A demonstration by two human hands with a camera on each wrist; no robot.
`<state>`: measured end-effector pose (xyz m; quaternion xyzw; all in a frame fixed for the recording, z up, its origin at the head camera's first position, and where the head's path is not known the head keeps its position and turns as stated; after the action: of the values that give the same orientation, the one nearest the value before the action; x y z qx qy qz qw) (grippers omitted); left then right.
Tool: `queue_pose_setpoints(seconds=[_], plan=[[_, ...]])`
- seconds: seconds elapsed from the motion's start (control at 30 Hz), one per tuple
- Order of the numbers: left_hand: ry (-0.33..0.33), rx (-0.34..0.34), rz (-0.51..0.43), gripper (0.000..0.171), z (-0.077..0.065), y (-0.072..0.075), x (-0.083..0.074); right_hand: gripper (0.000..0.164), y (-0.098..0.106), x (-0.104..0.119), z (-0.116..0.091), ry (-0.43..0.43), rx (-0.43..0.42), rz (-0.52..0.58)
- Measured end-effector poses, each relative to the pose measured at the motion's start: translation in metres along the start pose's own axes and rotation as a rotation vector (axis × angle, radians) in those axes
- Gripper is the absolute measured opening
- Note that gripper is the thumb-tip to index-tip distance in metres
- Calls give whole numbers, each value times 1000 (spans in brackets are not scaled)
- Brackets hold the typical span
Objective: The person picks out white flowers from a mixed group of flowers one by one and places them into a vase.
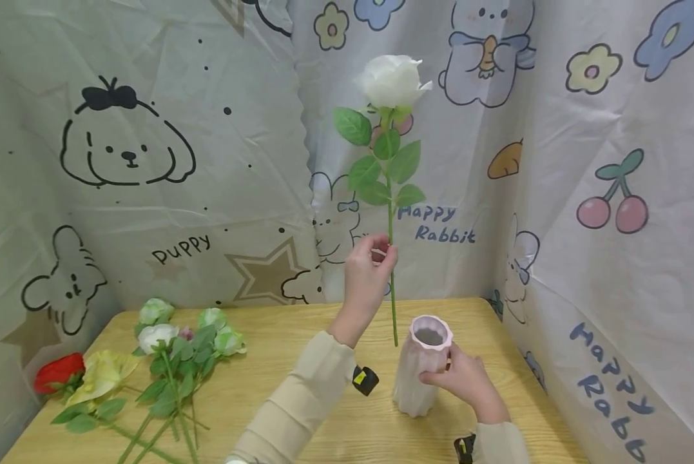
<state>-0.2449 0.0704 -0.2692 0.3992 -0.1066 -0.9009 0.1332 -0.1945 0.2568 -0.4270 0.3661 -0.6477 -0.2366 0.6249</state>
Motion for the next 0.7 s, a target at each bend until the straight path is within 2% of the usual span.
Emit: queue_pose_setpoints(seconds=[0.13, 0.3, 0.43, 0.7], plan=[[-13, 16, -35, 17, 1, -8, -12, 84, -2, -1, 2, -15, 10, 22], [-68, 47, -5, 19, 2, -16, -23, 86, -3, 0, 1, -42, 27, 18], [-125, 29, 37, 18, 5, -17, -31, 85, -2, 0, 2, -40, 24, 10], [-161, 37, 3, 18, 5, -24, -40, 84, 2, 2, -2, -27, 22, 16]])
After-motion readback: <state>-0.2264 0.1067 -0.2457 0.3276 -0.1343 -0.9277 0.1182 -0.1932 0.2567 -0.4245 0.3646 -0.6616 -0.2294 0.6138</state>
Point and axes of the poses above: each hand's wrist, its own z-axis towards the middle knuckle, its own y-axis out of the back of the hand, x = y × z, the point moved 3 cm from there along z, towards the middle knuckle, and after that the axes turned 8 degrees about x, right-handed, at the moved point
